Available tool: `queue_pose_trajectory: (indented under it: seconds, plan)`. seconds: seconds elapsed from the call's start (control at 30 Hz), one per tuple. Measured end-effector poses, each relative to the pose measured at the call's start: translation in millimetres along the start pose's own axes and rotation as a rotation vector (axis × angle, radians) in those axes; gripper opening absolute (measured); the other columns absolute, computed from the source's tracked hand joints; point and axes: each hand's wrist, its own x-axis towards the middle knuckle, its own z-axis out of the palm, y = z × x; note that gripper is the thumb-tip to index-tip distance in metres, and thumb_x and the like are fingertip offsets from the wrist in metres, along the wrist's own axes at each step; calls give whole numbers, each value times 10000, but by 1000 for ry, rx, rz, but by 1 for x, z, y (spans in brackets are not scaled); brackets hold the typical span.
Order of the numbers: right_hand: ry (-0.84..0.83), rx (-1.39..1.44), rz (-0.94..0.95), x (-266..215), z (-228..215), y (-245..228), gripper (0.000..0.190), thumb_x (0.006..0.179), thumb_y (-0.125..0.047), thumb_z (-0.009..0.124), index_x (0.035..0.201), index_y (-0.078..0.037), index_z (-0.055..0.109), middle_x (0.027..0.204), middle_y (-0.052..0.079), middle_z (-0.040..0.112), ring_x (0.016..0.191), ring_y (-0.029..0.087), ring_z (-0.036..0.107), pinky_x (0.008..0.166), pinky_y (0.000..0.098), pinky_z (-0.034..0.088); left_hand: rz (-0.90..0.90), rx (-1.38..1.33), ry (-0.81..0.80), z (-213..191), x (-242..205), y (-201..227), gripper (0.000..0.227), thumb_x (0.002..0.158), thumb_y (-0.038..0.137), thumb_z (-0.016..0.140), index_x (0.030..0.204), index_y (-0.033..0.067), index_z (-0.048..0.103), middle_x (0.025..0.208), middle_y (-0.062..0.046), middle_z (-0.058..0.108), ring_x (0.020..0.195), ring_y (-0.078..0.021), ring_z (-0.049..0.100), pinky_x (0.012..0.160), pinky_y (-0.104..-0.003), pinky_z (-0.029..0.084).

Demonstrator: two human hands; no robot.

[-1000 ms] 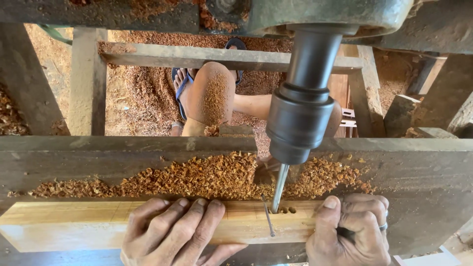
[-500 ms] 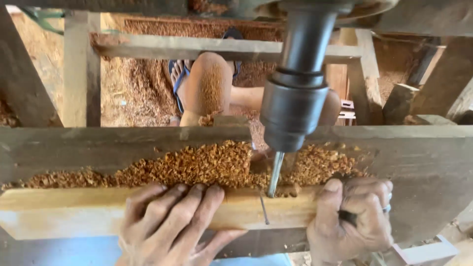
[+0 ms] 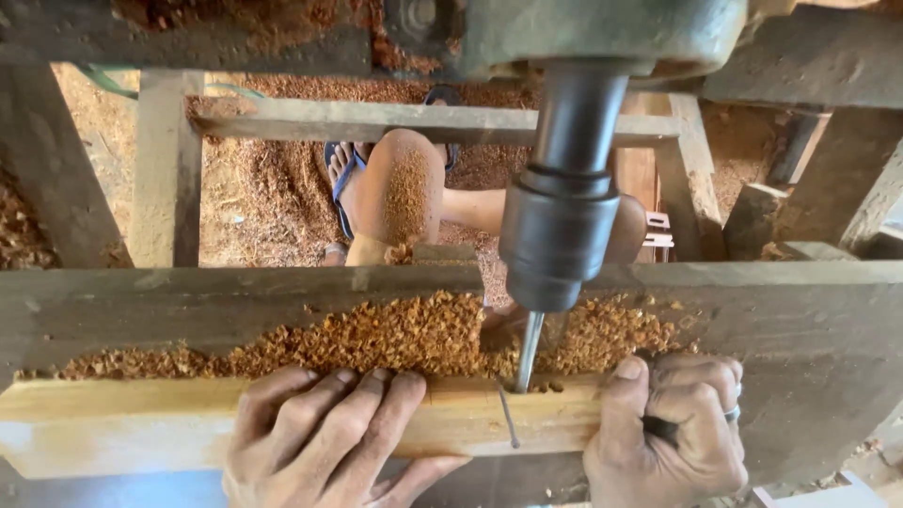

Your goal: The recorder uses a woodworking mortising machine to cut a rectangular slot into a wood block.

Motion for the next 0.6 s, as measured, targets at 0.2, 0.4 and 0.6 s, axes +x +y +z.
queue_pose_trajectory:
  seconds: [0.2,0.4,0.6]
  plan:
    - [-19,59,-122,-11,-9,12,334,931,73,678,710,-77,479,738,52,547,690,163,536,736,302,466,-46,13,21,-2,-12,8,607,800,664,768,1079,125,765,1005,-14,707,932,-195,660,911,-409,504]
    - [47,21,22,-8,-5,-7,381,926,101,685,708,-61,418,716,67,535,669,185,523,719,335,425,-60,-45,1,-7,-4,5,603,848,641,798,1099,94,788,991,-15,728,918,-201,650,891,-421,503]
    - [-84,-14,-60,-36,-14,12,351,935,80,670,723,-84,443,739,49,550,700,182,551,694,304,439,-15,27,38,2,-37,9,590,867,687,754,1090,141,783,980,-22,730,891,-203,667,874,-409,494]
